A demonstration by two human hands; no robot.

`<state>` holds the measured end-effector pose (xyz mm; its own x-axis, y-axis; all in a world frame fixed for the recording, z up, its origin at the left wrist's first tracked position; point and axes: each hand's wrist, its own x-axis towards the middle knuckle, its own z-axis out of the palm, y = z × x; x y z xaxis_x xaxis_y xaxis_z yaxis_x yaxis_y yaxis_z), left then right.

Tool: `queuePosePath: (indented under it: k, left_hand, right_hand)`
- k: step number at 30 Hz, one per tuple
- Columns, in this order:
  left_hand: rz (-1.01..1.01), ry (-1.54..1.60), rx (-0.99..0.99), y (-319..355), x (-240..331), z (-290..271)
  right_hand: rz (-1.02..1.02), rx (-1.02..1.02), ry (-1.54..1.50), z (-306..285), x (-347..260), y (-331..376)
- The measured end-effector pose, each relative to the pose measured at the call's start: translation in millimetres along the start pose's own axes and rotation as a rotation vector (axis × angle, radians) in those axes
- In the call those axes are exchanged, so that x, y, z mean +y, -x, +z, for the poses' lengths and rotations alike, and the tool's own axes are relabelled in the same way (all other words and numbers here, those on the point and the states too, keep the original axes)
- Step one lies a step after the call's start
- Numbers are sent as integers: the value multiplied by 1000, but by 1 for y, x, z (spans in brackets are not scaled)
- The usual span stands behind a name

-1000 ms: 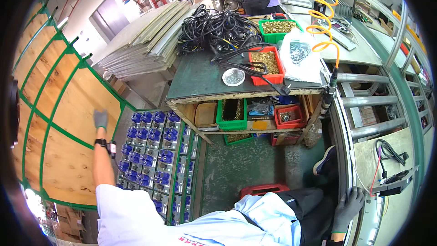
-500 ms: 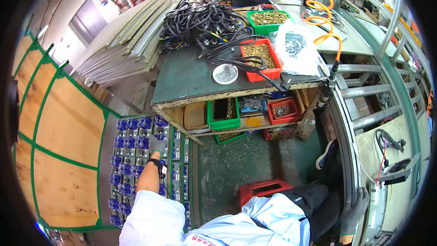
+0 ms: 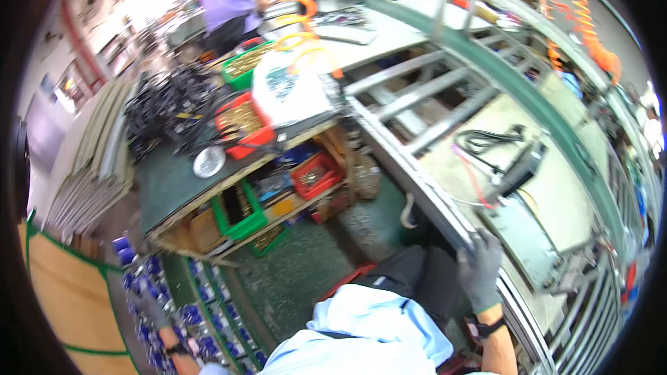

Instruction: The user is assembling and securing various circuit boards and electronic components into an inverter housing using an air screwdriver.

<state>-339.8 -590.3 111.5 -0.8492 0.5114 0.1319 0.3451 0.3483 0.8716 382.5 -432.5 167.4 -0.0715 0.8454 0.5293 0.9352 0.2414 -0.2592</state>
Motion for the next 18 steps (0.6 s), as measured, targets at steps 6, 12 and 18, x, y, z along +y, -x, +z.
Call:
queuePosePath:
  k: [6, 12, 18]
  left_hand:
    - [351, 111, -16, 100, 118, 66]
    - [836, 107, -563, 219, 243, 262]
    - [1019, 159, -635, 277, 274, 383]
  right_hand:
    - [-53, 79, -128, -13, -20, -30]
    - [-56, 43, -316, -20, -54, -56]
    - [-132, 76, -240, 20, -32, -105]
